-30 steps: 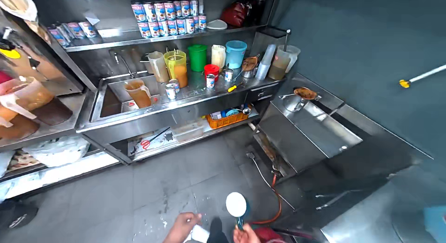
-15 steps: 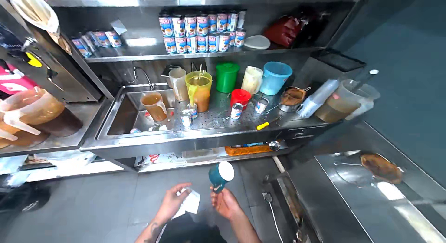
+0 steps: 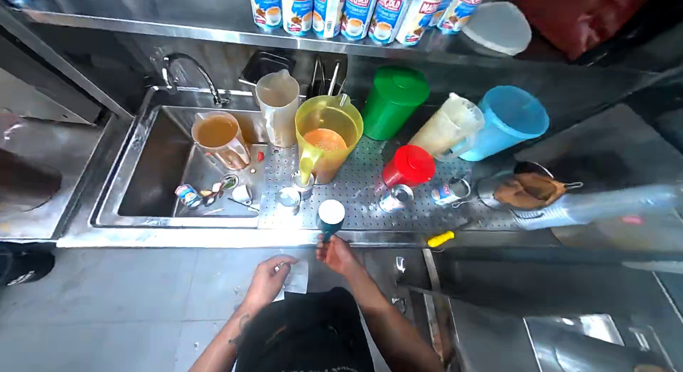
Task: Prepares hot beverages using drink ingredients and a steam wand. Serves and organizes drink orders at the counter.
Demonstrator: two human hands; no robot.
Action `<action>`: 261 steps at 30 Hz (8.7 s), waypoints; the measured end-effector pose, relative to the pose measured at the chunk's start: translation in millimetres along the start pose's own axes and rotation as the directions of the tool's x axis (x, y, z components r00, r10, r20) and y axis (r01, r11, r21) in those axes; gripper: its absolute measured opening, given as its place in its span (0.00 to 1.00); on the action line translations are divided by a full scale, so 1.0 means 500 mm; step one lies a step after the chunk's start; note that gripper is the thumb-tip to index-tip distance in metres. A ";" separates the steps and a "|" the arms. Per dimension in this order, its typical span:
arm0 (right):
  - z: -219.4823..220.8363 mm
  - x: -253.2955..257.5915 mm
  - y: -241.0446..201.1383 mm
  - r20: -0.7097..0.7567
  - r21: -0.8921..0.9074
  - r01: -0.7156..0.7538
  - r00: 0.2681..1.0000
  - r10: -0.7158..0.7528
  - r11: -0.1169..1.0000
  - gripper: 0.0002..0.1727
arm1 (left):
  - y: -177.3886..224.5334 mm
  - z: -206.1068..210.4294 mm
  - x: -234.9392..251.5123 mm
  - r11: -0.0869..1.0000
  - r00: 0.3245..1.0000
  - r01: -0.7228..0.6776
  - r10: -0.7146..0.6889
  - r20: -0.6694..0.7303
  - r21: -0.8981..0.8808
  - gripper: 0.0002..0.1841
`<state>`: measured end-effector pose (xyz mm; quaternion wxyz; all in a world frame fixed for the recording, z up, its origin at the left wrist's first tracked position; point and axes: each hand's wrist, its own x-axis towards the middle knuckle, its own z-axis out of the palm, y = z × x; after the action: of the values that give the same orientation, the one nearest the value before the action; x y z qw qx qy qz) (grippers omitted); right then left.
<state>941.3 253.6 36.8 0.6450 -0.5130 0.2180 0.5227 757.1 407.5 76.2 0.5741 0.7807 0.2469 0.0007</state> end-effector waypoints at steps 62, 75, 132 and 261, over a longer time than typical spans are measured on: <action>-0.014 -0.166 -0.702 0.643 -0.688 0.341 0.695 -0.321 -0.641 0.62 | 0.080 0.190 0.168 0.881 0.985 0.130 -0.062 -0.161 0.455 0.27; -0.139 -0.293 -1.207 0.375 -0.927 0.192 0.395 -0.839 -0.324 0.57 | 0.119 0.230 0.163 0.858 0.924 0.315 -0.178 -0.339 0.407 0.26; 0.004 -0.029 -0.794 0.461 -0.822 0.421 0.888 -0.013 -0.384 0.09 | 0.091 0.252 0.185 0.909 0.928 0.296 -0.346 -0.137 -0.292 0.22; -0.133 -0.126 -0.766 0.476 -0.798 0.566 0.802 -0.361 0.207 0.09 | 0.353 0.192 0.203 0.931 0.968 0.141 -0.201 -0.149 -0.338 0.18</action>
<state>1279.6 193.9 229.4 0.3908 -0.7696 -0.3353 0.3776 941.4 321.8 173.2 0.6676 0.6476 0.3620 0.0622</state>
